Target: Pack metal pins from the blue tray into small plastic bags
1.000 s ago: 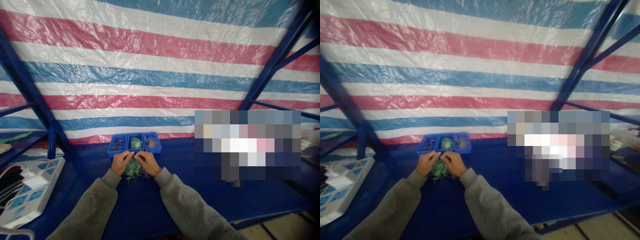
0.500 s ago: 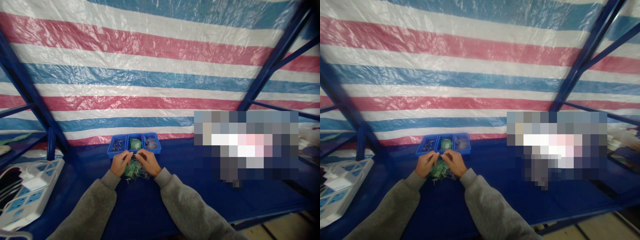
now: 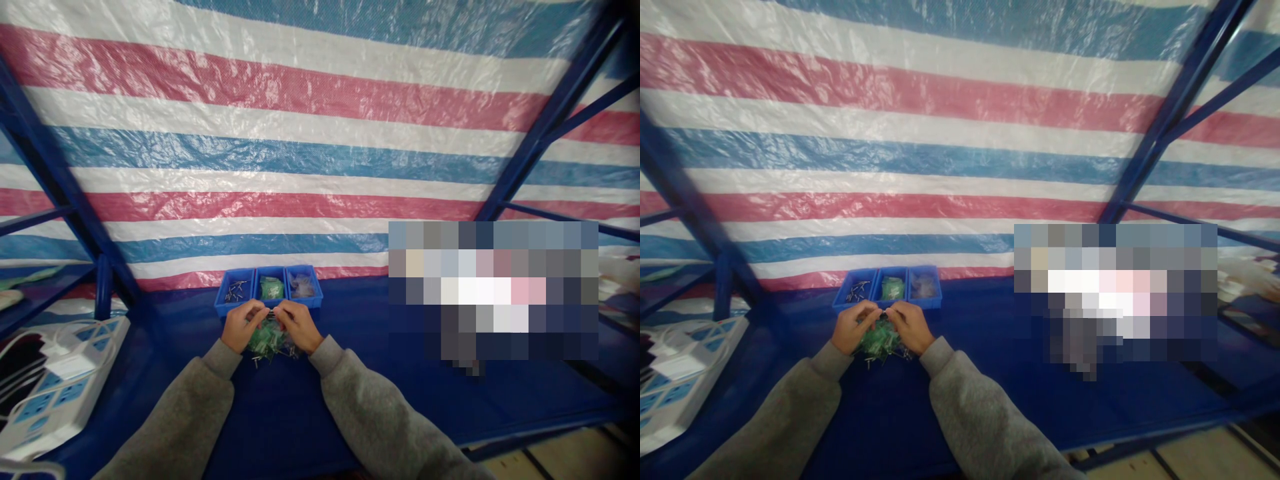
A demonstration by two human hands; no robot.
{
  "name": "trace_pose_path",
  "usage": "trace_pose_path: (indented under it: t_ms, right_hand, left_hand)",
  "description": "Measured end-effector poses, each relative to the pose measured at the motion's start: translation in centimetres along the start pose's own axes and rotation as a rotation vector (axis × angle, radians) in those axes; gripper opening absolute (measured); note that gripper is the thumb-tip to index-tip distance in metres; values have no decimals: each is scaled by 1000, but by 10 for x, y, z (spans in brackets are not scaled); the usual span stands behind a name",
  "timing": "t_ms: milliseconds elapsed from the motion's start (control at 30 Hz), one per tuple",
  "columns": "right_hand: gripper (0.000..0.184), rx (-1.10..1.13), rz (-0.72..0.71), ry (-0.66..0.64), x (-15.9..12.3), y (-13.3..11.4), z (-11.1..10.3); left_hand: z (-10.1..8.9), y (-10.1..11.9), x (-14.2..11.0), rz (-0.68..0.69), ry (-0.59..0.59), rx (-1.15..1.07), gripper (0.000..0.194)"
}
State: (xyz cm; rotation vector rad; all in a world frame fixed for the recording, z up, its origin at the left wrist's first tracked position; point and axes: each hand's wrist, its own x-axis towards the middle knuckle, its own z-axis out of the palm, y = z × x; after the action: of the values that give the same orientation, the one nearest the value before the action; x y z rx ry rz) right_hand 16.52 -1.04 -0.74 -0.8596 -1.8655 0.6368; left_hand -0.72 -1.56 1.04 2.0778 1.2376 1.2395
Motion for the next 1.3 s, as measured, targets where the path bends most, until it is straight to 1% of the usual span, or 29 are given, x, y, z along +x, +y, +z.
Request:
trace_pose_path:
  t_ms: [100, 233, 467, 600, 700, 767, 867, 933, 1000, 1067, 1167, 1233, 1300]
  right_hand:
    - [35, 6, 10, -13, 0, 0, 1]
    - [22, -5, -33, 27, 2, -2, 1]
    - [18, -50, -120, 37, 1, 0, 1]
    - [24, -52, -114, 49, 1, -2, 1]
    - [32, -49, -86, 70, 2, -3, -1]
    - [36, -50, -64, 68, 2, -3, -1]
    - [40, -53, -30, 47, 1, 0, -1]
    - [44, -46, -10, 33, 1, 2, 0]
    - [46, -40, 7, 25, 1, 3, 1]
    - [41, -29, 9, 25, 1, 2, 2]
    - [25, 11, -14, 40, 2, 0, 2]
    - [22, 23, -28, 45, 2, -1, 2]
    - [24, 8, -38, 47, 1, -1, 2]
  left_hand:
    - [-1, 3, 0, 28, 11, 54, 27]
    - [-2, 3, -1, 27, 19, 121, 36]
    - [-1, 0, -3, 8, 16, 139, 40]
    - [-1, -1, -3, -4, 21, 88, 38]
    - [-1, -2, -2, -13, 31, -3, 25]
    - [0, -2, -1, -4, 47, -35, 20]
    - [0, -2, -1, 47, 72, -8, 18]
    - [0, -1, -2, 70, 63, 22, 20]
    - [0, 0, -2, 81, 38, 56, 25]
    - [-1, 1, -2, 81, 22, 79, 33]
    - [-3, 0, -3, 51, 25, 72, 41]
    - [-3, -3, -3, 24, 29, 50, 43]
    - [-3, -4, -3, 13, 21, 32, 44]
